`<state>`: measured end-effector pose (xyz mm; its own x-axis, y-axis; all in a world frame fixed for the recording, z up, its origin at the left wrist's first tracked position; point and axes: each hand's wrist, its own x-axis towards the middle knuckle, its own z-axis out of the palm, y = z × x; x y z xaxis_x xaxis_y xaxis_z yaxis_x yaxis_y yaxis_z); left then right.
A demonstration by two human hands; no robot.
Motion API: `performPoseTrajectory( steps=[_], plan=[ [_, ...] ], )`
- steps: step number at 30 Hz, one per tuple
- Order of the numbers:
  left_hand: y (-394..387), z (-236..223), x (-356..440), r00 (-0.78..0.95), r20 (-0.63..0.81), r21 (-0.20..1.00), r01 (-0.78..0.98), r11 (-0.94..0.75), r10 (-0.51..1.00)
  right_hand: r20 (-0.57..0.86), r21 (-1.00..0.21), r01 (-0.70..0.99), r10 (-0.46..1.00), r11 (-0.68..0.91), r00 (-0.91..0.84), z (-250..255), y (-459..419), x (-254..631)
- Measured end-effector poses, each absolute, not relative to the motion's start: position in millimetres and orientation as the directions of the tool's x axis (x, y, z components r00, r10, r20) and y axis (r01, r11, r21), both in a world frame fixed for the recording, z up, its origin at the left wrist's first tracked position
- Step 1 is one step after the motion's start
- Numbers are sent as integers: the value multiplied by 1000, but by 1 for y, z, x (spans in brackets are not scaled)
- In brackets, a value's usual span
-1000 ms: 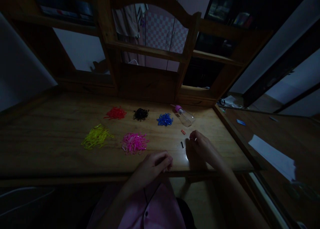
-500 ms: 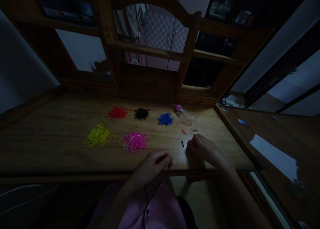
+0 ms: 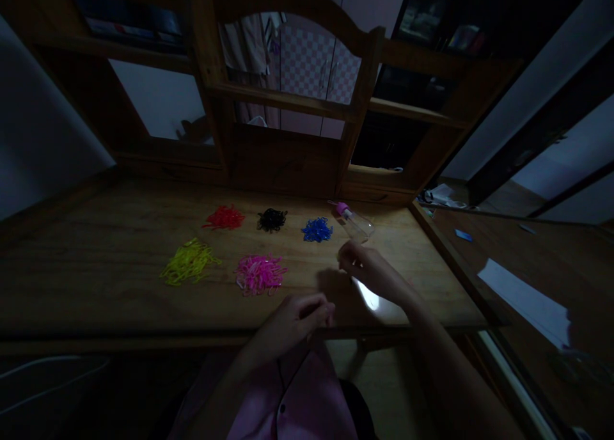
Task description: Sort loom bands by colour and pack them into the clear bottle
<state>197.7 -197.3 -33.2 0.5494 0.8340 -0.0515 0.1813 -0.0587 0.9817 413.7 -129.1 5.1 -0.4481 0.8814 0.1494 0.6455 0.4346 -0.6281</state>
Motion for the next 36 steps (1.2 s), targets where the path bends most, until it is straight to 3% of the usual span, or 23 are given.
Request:
performPoseTrajectory(
  steps=[4, 7, 20, 25, 28, 31, 36],
  plan=[
    [-198, -31, 197, 602, -63, 970, 223, -92, 796, 216, -716, 423, 753, 555, -621, 3, -114, 354],
    [-198, -30, 196, 630, -66, 969, 226, -101, 773, 231, -730, 385, 734, 565, -639, 4, -103, 321],
    [-200, -31, 198, 618, -87, 987, 161, -17, 781, 205, -863, 395, 932, 316, -299, 2, -106, 405],
    [-206, -24, 194, 504, -65, 987, 157, -18, 861, 212, -751, 488, 863, 444, -459, 0, -93, 377],
    [-194, -16, 167, 331, 116, 927, 302, -222, 936, 223, -656, 478, 755, 584, -617, 0, -77, 339],
    [-169, -13, 126, 175, 302, 762, 547, -347, 937, 189, -558, 460, 646, 690, -739, -6, -59, 306],
    [-135, -16, 83, 338, 282, 622, 649, -439, 898, 72, -469, 435, 524, 769, -849, -16, -31, 283]
  ],
)
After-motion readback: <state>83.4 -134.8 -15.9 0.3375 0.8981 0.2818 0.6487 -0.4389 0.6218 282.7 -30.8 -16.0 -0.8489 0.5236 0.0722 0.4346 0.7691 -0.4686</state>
